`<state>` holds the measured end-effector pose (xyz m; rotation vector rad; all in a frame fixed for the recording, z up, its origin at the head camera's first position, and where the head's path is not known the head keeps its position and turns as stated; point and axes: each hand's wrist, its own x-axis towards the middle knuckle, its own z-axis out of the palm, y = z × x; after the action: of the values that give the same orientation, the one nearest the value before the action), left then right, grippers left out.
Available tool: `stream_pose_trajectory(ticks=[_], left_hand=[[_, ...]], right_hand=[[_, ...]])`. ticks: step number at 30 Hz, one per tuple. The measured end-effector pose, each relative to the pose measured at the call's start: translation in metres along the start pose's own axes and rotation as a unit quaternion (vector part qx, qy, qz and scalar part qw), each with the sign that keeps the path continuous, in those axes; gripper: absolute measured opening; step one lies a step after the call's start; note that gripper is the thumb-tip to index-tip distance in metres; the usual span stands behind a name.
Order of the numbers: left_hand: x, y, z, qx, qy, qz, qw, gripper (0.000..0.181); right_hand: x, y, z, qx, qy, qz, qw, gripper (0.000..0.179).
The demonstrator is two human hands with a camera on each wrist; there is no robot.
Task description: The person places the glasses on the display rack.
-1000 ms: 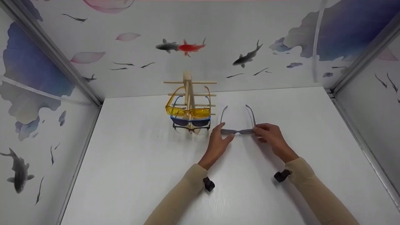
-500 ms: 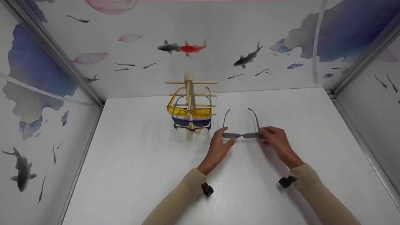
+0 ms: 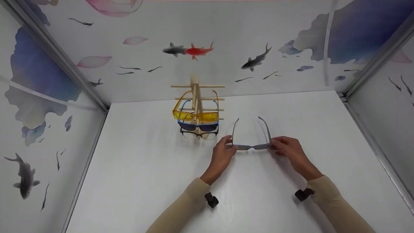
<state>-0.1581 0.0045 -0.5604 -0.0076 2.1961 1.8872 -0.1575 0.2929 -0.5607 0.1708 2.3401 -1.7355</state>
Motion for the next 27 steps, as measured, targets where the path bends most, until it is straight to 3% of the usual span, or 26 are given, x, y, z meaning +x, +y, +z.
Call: stream_pose_trajectory(ticks=[10, 15, 27], left_hand=[[-0.005, -0.005, -0.006, -0.041, 0.001, -0.021, 0.9989, 0.045], [-0.007, -0.008, -0.009, -0.038, 0.005, -0.033, 0.9987, 0.040], [-0.013, -0.005, -0.015, -0.016, -0.017, -0.024, 0.9994, 0.042]], right_hand=[[-0.008, 0.005, -0.013, -0.005, -0.058, 0.001, 0.9983, 0.055], [-0.013, 0.005, -0.015, -0.010, -0.084, -0.006, 0.9964, 0.054], [-0.025, -0.001, -0.018, -0.017, -0.092, -0.011, 0.9955, 0.053]])
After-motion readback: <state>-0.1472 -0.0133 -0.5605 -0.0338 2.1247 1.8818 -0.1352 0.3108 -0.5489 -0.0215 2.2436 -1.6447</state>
